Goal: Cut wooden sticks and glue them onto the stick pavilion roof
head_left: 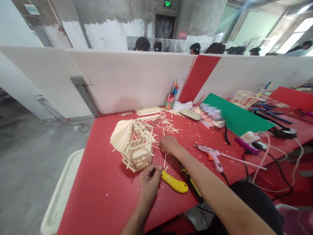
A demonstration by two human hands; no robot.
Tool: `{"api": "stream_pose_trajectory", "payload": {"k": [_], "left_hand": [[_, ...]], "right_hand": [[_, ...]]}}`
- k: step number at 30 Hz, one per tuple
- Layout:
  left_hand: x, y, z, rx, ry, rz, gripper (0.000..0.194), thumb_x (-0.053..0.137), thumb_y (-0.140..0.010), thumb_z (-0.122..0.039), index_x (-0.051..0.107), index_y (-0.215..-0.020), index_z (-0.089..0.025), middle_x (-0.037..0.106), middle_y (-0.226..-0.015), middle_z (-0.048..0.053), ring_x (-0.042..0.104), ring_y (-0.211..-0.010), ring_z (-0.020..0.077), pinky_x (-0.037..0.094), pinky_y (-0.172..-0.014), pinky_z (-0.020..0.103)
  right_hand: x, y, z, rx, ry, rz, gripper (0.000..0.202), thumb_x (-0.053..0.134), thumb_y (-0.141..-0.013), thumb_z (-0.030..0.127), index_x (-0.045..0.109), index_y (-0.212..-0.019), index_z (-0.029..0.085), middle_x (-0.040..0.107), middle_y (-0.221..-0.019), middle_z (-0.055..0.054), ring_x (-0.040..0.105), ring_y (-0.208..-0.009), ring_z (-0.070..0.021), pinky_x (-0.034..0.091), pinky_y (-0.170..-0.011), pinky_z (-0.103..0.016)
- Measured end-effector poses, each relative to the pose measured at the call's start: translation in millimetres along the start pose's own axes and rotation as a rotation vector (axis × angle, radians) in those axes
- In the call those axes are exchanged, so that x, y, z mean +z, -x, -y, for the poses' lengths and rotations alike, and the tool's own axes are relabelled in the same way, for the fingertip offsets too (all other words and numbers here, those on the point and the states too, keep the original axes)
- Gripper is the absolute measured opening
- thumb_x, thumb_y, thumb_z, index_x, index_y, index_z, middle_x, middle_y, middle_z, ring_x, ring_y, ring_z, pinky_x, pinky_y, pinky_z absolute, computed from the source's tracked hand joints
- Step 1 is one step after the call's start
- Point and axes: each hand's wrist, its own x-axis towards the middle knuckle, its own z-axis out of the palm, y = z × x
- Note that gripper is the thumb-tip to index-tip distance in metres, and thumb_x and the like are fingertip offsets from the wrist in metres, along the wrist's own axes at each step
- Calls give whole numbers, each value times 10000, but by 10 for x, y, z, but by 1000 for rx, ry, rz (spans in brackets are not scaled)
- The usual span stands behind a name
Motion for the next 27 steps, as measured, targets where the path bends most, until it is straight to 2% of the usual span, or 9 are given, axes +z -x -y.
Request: {"api": "stream_pose_trajectory", "payload": {"k": [3, 6, 10, 15, 17, 19, 21, 24, 27], "left_hand": [[-9, -17, 15, 22, -24, -10, 349, 637, -735, -467, 594, -602, -147, 457, -418, -45, 402, -359, 80, 334, -348, 187], [-7, -21, 0, 31, -42, -21, 358, 628, -741, -464, 572, -574, -152, 451, -402, -46, 398, -348, 81, 327, -349, 191], [5, -11, -32, 42, -41, -45, 334, 622, -753, -430, 574, -577, -151, 453, -401, -49, 393, -353, 73, 311, -365, 186], [7, -19, -26, 46, -57, -68, 296, 604, -770, -396, 595, -598, -155, 455, -405, -54, 390, -358, 78, 312, -377, 192], [4, -34, -2, 108, -139, -75, 225, 590, -778, -344, 643, -668, -155, 549, -482, -23, 484, -426, 106, 378, -430, 209], [-5, -51, 34, 221, -283, -52, 148, 574, -761, -236, 694, -802, -161, 673, -675, 29, 608, -610, 155, 465, -570, 246], [-20, -68, 78, 311, -443, 9, 244, 539, -724, -136, 710, -893, -176, 717, -847, 58, 648, -774, 190, 489, -706, 289], [-44, -89, 136, 331, -602, 62, 289, 498, -706, -97, 716, -875, -183, 726, -845, 60, 659, -779, 200, 497, -729, 307], [-52, -96, 153, 325, -647, 32, 266, 498, -718, -116, 713, -862, -177, 724, -828, 63, 659, -772, 201, 501, -724, 312]], "right_hand": [[-38, -20, -64, -20, -20, -4, 316, 543, -894, 347, 549, -1163, 180, 568, -1174, -74, 583, -991, -190, 504, -832, -394], [-45, 66, -161, -18, -53, -64, 309, 533, -899, 356, 552, -1153, 182, 567, -1176, -73, 580, -993, -187, 499, -844, -404], [-58, 319, -304, -51, -113, -117, 247, 497, -909, 342, 618, -1071, 199, 638, -1077, -59, 595, -965, -185, 469, -810, -328], [-10, 697, -361, -174, -189, -77, 201, 536, -833, 265, 694, -954, 242, 708, -942, -28, 623, -882, -173, 389, -683, -229], [66, 803, -321, -250, -210, -49, 186, 564, -807, 251, 697, -936, 254, 707, -941, -13, 615, -881, -160, 374, -684, -219], [158, 867, -263, -299, -218, -40, 183, 566, -803, 235, 693, -934, 250, 692, -974, -19, 602, -900, -158, 366, -699, -221], [241, 900, -213, -314, -214, -44, 176, 543, -819, 213, 686, -919, 232, 671, -985, -35, 594, -891, -157, 360, -699, -229], [313, 938, -188, -313, -202, -58, 150, 521, -843, 203, 669, -868, 201, 645, -950, -53, 585, -867, -161, 360, -697, -238], [333, 998, -225, -276, -199, -104, 148, 485, -867, 181, 633, -878, 166, 624, -972, -87, 574, -903, -190, 365, -725, -262]]}}
